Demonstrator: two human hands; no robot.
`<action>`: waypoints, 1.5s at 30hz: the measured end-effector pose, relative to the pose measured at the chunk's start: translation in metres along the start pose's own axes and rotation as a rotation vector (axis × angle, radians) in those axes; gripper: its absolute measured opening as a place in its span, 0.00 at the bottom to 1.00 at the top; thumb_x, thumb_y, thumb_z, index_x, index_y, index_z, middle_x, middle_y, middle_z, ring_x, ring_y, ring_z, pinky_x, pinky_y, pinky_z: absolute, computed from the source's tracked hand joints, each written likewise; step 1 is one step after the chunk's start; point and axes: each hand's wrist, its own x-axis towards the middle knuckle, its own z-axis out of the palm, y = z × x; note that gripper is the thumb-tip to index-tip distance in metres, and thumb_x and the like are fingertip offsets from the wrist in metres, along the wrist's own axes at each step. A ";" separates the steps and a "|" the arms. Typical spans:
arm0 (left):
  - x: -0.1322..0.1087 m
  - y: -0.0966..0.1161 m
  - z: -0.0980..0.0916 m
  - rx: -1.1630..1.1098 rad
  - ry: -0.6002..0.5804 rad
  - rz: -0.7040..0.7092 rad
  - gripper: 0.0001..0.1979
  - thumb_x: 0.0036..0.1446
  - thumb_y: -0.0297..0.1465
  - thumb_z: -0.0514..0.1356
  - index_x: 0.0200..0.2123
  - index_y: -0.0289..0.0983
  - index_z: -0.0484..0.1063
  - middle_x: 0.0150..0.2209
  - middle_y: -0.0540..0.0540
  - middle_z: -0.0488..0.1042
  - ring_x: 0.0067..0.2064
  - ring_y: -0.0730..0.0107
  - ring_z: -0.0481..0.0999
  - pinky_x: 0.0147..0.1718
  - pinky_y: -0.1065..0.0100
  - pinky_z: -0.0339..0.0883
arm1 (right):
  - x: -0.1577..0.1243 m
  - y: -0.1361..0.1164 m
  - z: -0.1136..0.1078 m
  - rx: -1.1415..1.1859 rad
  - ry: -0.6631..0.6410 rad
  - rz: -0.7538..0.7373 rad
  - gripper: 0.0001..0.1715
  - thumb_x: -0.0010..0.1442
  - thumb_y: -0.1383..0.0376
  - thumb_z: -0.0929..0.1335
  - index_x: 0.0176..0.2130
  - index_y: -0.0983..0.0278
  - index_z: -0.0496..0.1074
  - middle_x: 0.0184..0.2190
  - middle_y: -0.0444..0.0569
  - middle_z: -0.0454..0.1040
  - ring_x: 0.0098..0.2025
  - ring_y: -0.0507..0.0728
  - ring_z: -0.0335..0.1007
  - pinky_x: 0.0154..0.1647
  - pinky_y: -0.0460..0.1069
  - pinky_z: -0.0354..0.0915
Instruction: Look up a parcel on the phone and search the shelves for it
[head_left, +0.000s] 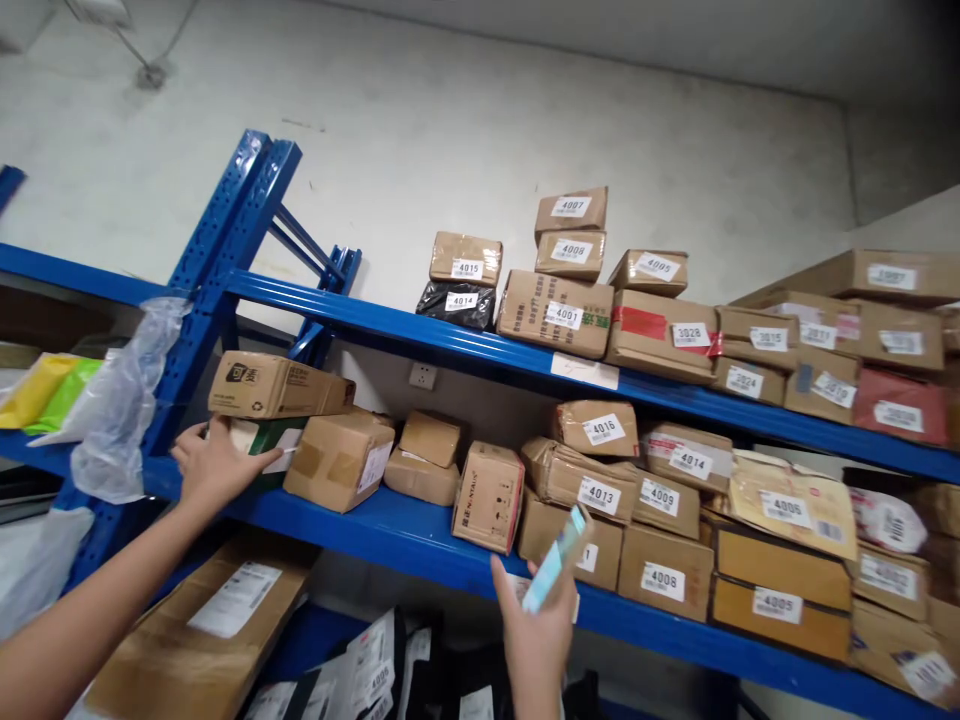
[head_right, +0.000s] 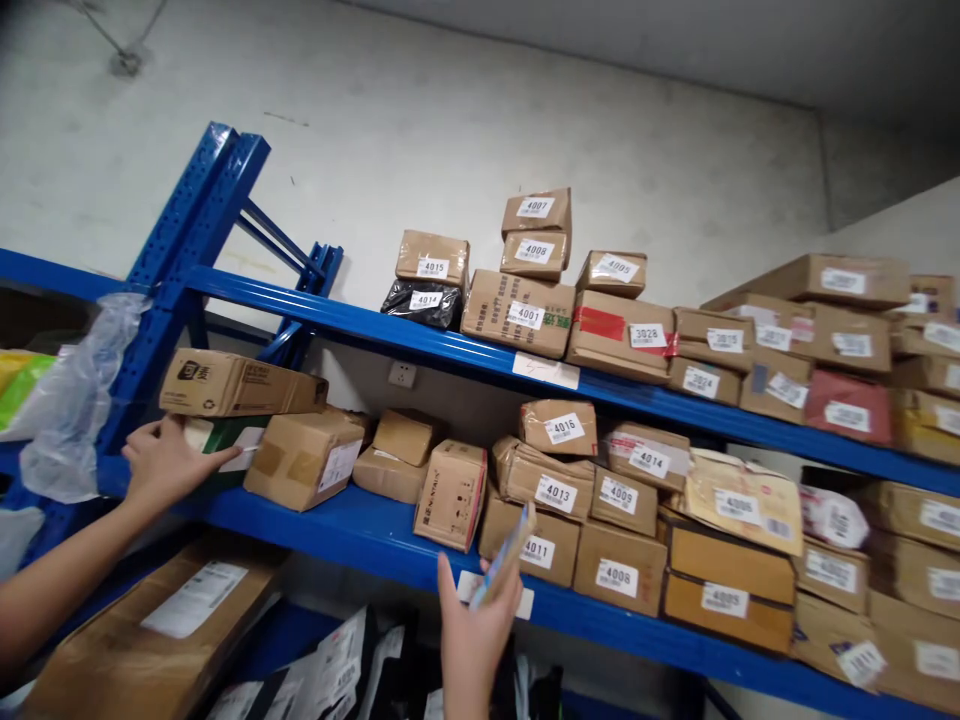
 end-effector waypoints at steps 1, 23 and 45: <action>0.000 -0.001 0.000 -0.006 0.013 0.000 0.38 0.47 0.45 0.62 0.55 0.25 0.57 0.57 0.29 0.53 0.59 0.30 0.54 0.55 0.44 0.56 | 0.007 -0.010 0.018 -0.129 0.069 -0.033 0.54 0.43 0.50 0.73 0.61 0.72 0.54 0.53 0.68 0.63 0.52 0.74 0.65 0.53 0.66 0.63; -0.024 -0.008 0.033 -0.254 0.230 0.603 0.38 0.47 0.42 0.63 0.58 0.31 0.55 0.62 0.31 0.42 0.63 0.37 0.49 0.60 0.45 0.49 | 0.027 -0.024 0.112 -0.621 0.355 -0.127 0.64 0.38 0.55 0.76 0.61 0.82 0.47 0.53 0.79 0.62 0.52 0.78 0.60 0.51 0.65 0.58; -0.024 0.058 0.060 0.095 -0.096 0.751 0.33 0.52 0.31 0.58 0.61 0.28 0.55 0.66 0.27 0.40 0.66 0.37 0.37 0.60 0.41 0.37 | 0.029 -0.026 0.116 -0.657 0.261 -0.095 0.64 0.36 0.59 0.76 0.61 0.84 0.47 0.51 0.80 0.63 0.49 0.79 0.65 0.49 0.64 0.61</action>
